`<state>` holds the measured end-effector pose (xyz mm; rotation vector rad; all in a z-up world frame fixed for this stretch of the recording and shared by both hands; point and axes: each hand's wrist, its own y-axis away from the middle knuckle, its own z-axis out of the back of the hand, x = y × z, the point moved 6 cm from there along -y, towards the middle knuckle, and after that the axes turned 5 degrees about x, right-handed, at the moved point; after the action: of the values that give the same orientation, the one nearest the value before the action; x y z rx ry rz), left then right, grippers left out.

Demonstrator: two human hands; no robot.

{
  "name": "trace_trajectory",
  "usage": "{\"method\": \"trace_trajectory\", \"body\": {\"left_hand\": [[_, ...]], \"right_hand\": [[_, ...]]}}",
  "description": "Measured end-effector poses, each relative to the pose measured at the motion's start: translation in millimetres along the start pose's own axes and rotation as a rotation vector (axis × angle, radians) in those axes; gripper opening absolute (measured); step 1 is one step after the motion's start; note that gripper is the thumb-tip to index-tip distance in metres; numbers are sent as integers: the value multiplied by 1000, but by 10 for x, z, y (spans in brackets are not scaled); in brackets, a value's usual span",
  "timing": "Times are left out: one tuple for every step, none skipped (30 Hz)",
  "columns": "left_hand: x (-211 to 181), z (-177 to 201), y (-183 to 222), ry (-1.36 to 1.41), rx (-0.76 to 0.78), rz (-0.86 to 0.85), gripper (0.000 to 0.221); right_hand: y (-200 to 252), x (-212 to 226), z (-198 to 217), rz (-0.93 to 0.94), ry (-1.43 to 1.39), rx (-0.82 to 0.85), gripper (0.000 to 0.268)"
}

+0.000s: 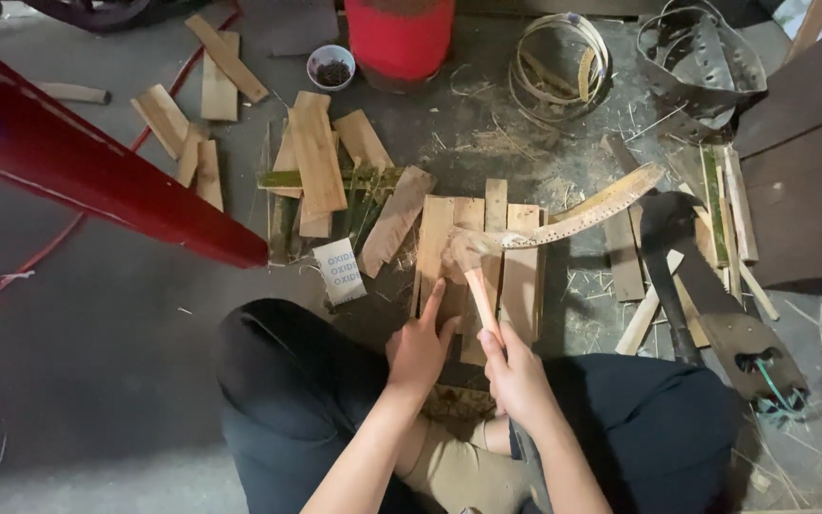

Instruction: The person is sitting on the floor, organizing wooden slats and using a sickle-like tool to shave a thin piece of wood.

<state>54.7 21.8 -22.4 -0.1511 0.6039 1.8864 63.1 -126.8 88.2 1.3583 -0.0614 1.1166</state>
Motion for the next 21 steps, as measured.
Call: {"method": "trace_trajectory", "body": {"left_hand": [[-22,95,35,0,2,2,70],[-43,157,60,32,75,0,69],[-65,220,89,64,147,-1,68],[-33,96,57,65,146,1,68],[-11,24,23,-16,57,-11,70],[8,-54,2,-97,-32,-21,72],[9,-83,1,-97,-32,-19,72],[11,-85,-8,-139,-65,-20,71],[10,-90,-16,-182,-98,-20,71],[10,-74,-4,-182,-93,-20,71],[10,-66,8,-157,-75,-19,70],[5,-42,-11,-132,-63,-19,70],[3,-58,-14,-133,-65,-19,70],[-5,-52,1,-196,-104,-24,71],[-15,-46,15,-260,-143,-28,72],[-10,-29,-3,-259,-148,-29,72],[6,-49,-29,-147,-92,-30,71],[27,-95,-1,-35,-27,-30,70],[35,-133,-1,-34,-23,-29,70],[22,-124,-1,-166,-94,-45,72],[3,-114,2,-298,-165,-63,74]], "right_hand": [[-94,-83,-15,-2,1,2,30],[-186,-114,-8,69,-14,-34,34],[-274,-144,-1,140,-28,-70,39],[-185,-50,4,141,-27,-68,39],[-103,19,-6,97,-1,-41,34],[-14,80,-17,51,25,-13,29],[13,100,-10,51,27,-11,29],[32,100,-12,6,3,1,30],[52,99,-13,-39,-20,13,35],[-3,54,-30,-44,-21,14,35],[-56,33,-26,-3,-33,-15,34],[-125,33,-14,44,-45,-46,36],[-94,49,-14,45,-46,-46,36],[-54,60,-19,35,-18,-44,31],[-15,73,-25,26,9,-43,27],[19,119,-2,30,11,-44,27],[50,145,3,5,23,-16,26],[111,135,-6,-29,33,16,26],[32,104,-3,-33,34,17,26],[-49,98,10,2,8,2,29],[-126,95,23,36,-17,-13,32]]}}
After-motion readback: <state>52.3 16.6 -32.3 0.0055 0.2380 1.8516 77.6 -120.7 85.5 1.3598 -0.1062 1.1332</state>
